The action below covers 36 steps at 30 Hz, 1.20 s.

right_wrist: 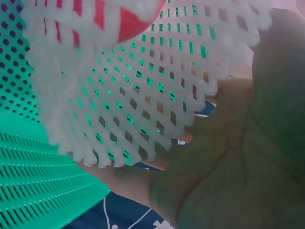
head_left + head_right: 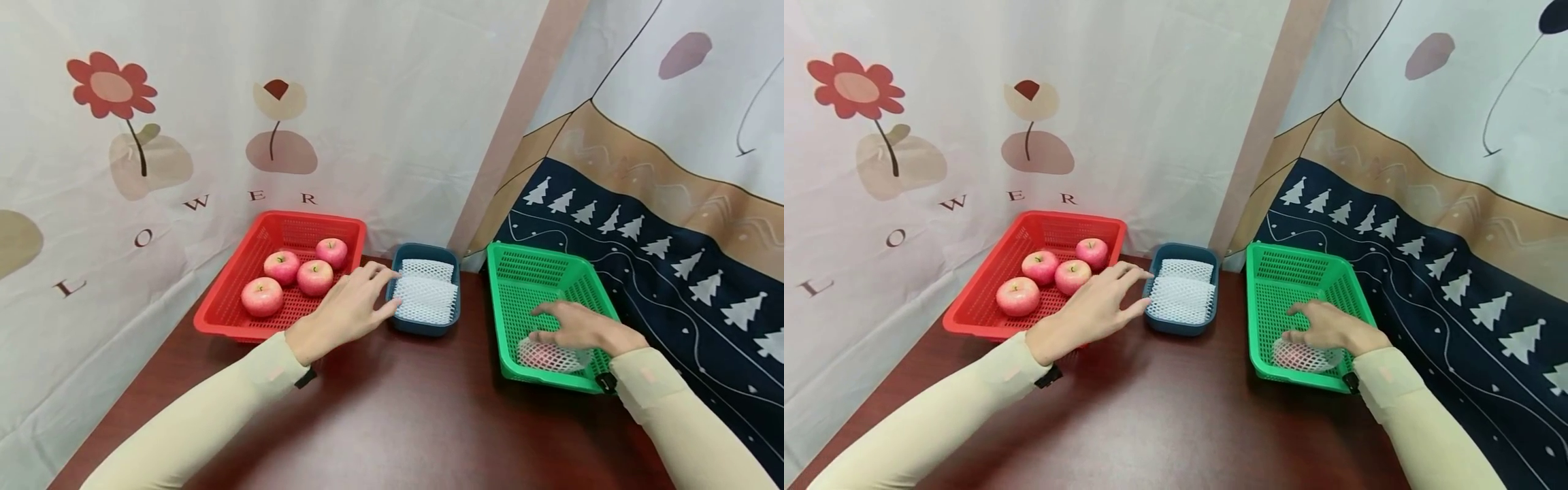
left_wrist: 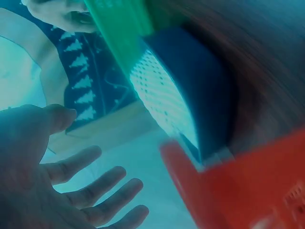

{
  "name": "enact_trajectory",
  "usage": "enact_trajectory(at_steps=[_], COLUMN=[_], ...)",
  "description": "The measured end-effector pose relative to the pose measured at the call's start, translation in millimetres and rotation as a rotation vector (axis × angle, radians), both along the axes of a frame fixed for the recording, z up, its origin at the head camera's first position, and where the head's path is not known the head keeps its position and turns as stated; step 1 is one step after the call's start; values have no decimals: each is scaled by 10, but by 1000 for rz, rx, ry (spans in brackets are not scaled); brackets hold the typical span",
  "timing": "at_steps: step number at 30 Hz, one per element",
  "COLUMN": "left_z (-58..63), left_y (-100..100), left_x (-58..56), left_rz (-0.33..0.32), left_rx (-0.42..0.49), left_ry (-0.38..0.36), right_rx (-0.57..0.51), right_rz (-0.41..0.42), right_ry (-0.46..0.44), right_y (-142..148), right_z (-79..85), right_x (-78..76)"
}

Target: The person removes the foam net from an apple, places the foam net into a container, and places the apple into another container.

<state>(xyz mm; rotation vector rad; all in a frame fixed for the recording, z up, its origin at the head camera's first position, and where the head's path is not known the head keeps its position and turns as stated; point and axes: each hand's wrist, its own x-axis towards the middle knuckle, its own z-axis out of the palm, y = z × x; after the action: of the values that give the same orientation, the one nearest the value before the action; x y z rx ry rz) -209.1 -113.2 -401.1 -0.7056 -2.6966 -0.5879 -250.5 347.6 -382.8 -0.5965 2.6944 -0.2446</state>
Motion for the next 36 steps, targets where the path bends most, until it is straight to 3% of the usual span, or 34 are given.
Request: enact_trajectory(at_steps=[22,36], left_z=[-265,-437], left_y=[828,1349], left_x=[176,162], left_rz=[-200,-249], left_rx=[15,-32], left_ry=[-89,-48], right_rx=[2,64], right_rz=[36,28], right_ry=[-132,-197], right_y=[-78,-108], right_z=[-51,-65], right_x=[-5,25])
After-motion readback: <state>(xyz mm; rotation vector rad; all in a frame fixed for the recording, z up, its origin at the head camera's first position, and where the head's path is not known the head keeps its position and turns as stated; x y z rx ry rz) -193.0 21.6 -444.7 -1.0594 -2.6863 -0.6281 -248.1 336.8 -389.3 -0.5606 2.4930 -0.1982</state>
